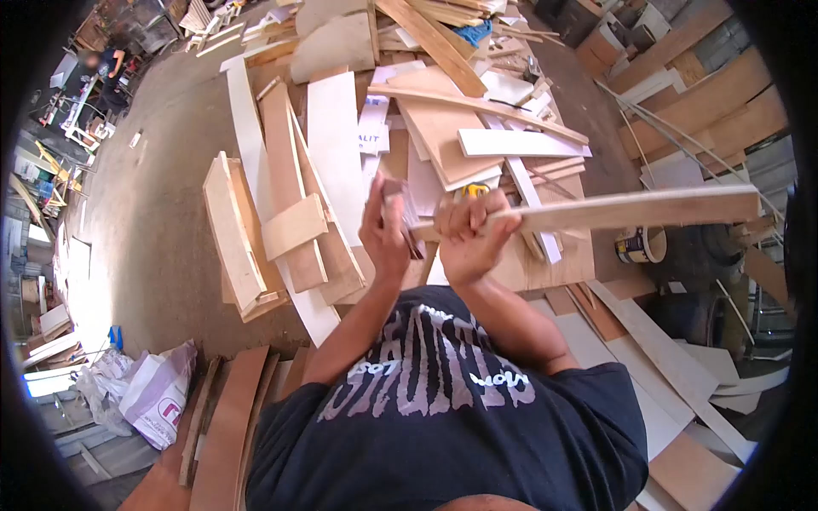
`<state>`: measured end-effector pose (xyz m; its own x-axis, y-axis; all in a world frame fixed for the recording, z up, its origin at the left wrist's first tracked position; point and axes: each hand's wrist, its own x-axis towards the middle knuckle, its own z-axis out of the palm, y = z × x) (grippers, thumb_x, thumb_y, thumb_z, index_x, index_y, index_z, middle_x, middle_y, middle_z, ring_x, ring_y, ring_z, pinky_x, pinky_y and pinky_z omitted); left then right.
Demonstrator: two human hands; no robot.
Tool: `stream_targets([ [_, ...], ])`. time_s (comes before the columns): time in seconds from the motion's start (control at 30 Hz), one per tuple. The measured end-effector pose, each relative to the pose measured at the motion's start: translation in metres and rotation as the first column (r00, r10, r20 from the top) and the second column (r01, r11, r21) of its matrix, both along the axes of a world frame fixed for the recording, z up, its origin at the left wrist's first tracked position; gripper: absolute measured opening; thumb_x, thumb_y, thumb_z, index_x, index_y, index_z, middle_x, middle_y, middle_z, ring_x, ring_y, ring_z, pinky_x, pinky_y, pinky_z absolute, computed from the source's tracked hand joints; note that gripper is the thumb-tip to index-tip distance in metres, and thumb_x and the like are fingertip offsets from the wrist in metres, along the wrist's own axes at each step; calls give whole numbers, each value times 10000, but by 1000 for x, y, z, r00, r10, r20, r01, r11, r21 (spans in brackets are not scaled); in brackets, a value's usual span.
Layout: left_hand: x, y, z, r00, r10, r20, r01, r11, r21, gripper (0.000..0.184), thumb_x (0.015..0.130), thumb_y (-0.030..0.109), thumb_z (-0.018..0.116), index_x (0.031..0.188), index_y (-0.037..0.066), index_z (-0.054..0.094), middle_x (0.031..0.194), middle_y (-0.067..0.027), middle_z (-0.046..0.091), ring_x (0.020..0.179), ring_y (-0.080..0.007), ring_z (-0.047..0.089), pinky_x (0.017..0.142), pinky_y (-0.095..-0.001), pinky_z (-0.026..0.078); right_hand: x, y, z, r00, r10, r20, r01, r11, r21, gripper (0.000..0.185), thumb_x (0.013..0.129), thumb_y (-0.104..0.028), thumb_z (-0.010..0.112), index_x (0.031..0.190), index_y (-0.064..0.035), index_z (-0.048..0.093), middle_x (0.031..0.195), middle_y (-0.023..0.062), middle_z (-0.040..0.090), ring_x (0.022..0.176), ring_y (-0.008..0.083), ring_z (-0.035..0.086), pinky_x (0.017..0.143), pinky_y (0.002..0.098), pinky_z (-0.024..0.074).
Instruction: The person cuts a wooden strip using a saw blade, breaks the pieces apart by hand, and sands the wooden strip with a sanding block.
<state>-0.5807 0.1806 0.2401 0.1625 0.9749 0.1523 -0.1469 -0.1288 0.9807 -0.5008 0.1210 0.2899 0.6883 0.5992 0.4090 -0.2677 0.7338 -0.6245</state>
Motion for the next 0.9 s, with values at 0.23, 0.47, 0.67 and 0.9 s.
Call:
stream_targets([
  [0.23,6,-26,-30,968,-56,245,88,988,-124,459,971,152,570,1387,-31,507,1261,-137,610,1095,-157,572,938,-287,451,5,12,15,995,-96,6,96,995,4,526,976,-623,409,806,-129,354,545,-28,272,435,96,232,439,276,227],
  [0.47,3,-43,-32,977,-41,209,69,989,-128,504,965,180,596,1406,-38,482,1261,-126,605,1089,-153,566,951,-278,441,6,-4,10,996,-67,55,68,998,-19,535,964,-658,389,817,-143,368,537,-26,277,432,103,244,453,282,242],
  [0.67,7,-46,-19,974,-27,227,77,974,-214,493,980,197,576,1405,-34,488,1244,-103,609,1026,-133,571,912,-282,460,-1,-31,3,998,-53,30,55,995,-82,554,957,-660,412,794,-134,350,546,-25,277,440,100,243,449,283,242],
  [0.9,42,-65,-21,980,-23,197,60,981,-184,481,986,184,541,1396,-60,482,1259,-120,623,1096,-155,574,926,-297,465,40,-25,15,996,-85,17,86,995,-41,538,971,-623,428,797,-120,345,544,-21,269,438,98,237,439,285,235],
])
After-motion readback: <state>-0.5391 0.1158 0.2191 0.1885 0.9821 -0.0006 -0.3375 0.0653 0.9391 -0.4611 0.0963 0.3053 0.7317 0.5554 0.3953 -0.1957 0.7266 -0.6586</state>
